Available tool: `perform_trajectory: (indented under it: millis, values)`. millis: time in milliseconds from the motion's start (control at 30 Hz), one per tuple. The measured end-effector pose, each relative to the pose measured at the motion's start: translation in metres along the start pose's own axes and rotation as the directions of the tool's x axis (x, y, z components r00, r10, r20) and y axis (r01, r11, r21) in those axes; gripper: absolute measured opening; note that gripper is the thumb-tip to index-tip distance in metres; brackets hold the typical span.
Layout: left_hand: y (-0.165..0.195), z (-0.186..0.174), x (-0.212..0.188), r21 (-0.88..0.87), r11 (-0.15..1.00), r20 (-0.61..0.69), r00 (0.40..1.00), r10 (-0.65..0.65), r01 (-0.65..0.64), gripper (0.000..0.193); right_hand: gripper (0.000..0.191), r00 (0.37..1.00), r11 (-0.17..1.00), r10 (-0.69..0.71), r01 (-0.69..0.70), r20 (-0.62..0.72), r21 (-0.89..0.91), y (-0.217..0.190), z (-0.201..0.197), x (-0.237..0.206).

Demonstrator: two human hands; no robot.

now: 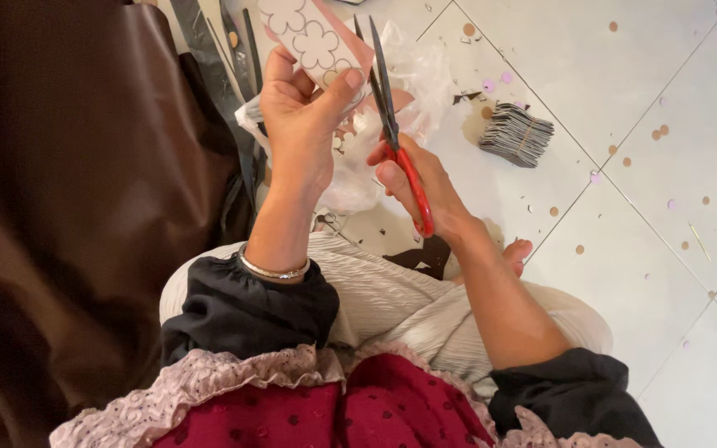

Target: The person sits on the floor and uses red-handled scissors to cut cloud-shaped outlines from a sheet of white paper. The person rotates the paper and trims the edges to separate individual shapes, with cut pieces falling onto the floor.

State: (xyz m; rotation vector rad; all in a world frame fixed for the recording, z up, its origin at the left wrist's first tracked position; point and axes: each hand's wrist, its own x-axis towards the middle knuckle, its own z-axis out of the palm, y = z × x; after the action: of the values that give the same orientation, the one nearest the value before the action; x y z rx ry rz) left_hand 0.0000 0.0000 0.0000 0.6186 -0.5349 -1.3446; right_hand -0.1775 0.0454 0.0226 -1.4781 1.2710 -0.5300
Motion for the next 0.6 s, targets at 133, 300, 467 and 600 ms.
perform_trajectory:
  millis: [133,300,467,600]
  values:
    - [-0.023,0.010,0.043,0.125,0.992,-0.025,1.000,-0.014,0.017,0.043,0.074,1.000,1.000,0.007,-0.006,0.016,-0.023,0.011,-0.034,0.039]
    - [-0.058,0.030,0.101,0.125,0.992,0.001,1.000,-0.016,0.016,0.045,0.076,0.998,0.998,-0.062,0.062,0.009,-0.014,0.026,-0.080,0.090]
    - [-0.086,0.039,0.120,0.152,0.987,0.007,0.999,-0.042,0.040,0.046,0.078,0.999,0.999,-0.040,0.040,0.006,-0.013,0.041,-0.106,0.107]
    - [-0.093,0.039,0.123,0.162,0.987,0.042,0.999,-0.003,-0.004,0.046,0.079,0.999,0.999,-0.046,0.046,-0.004,-0.015,0.045,-0.111,0.110]
